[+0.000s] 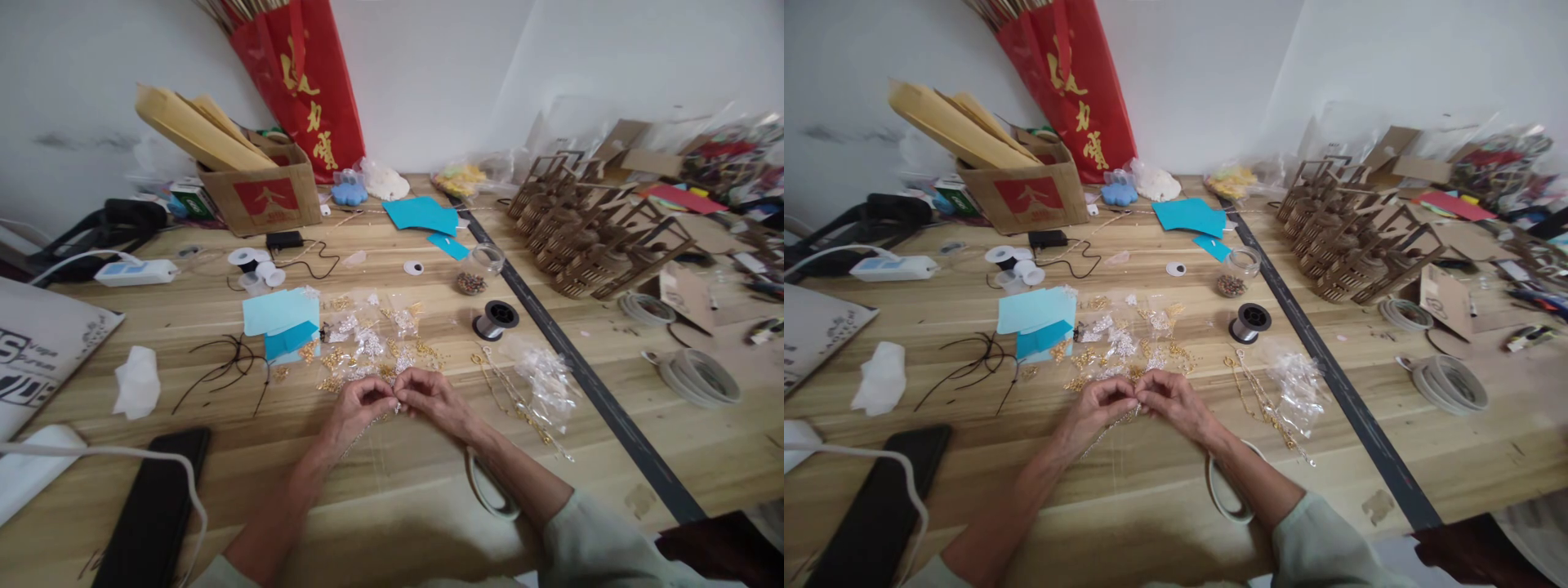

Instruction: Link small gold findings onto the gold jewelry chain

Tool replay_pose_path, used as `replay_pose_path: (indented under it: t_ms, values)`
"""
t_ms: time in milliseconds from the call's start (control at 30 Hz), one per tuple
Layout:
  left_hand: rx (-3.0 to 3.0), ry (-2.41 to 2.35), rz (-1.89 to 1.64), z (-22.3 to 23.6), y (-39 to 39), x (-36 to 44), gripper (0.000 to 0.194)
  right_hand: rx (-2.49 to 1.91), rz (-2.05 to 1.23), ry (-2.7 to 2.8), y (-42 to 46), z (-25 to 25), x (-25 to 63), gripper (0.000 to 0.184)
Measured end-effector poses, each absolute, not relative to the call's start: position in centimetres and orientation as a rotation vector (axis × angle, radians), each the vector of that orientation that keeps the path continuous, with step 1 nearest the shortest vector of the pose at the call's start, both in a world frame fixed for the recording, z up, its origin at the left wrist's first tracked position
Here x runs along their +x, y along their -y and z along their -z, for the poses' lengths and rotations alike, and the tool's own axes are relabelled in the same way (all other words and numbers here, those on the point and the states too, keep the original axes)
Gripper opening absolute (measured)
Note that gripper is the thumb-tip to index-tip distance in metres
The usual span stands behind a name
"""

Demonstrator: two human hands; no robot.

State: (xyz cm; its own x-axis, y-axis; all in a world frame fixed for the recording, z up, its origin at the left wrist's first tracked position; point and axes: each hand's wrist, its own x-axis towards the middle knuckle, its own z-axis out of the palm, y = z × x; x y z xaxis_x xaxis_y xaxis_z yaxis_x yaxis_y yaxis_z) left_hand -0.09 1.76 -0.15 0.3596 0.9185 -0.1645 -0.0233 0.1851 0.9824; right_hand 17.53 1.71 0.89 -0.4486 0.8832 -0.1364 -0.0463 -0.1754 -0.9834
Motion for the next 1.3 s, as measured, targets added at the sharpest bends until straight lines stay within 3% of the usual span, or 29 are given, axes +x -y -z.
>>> replay_pose_path:
  t_ms: [767, 1300]
  values:
    - [1.147, -1.111, -0.993, 0.2, -1.64, 0.15, 0.015, -1.003, -1.696, 1.315, -1.65, -0.46, 17.31, 0.029]
    - [1.061, -1.096, -1.04, 0.49, -1.74, 0.03, 0.014, -1.038, -1.717, 1.337, -1.68, -0.69, 17.63, 0.037]
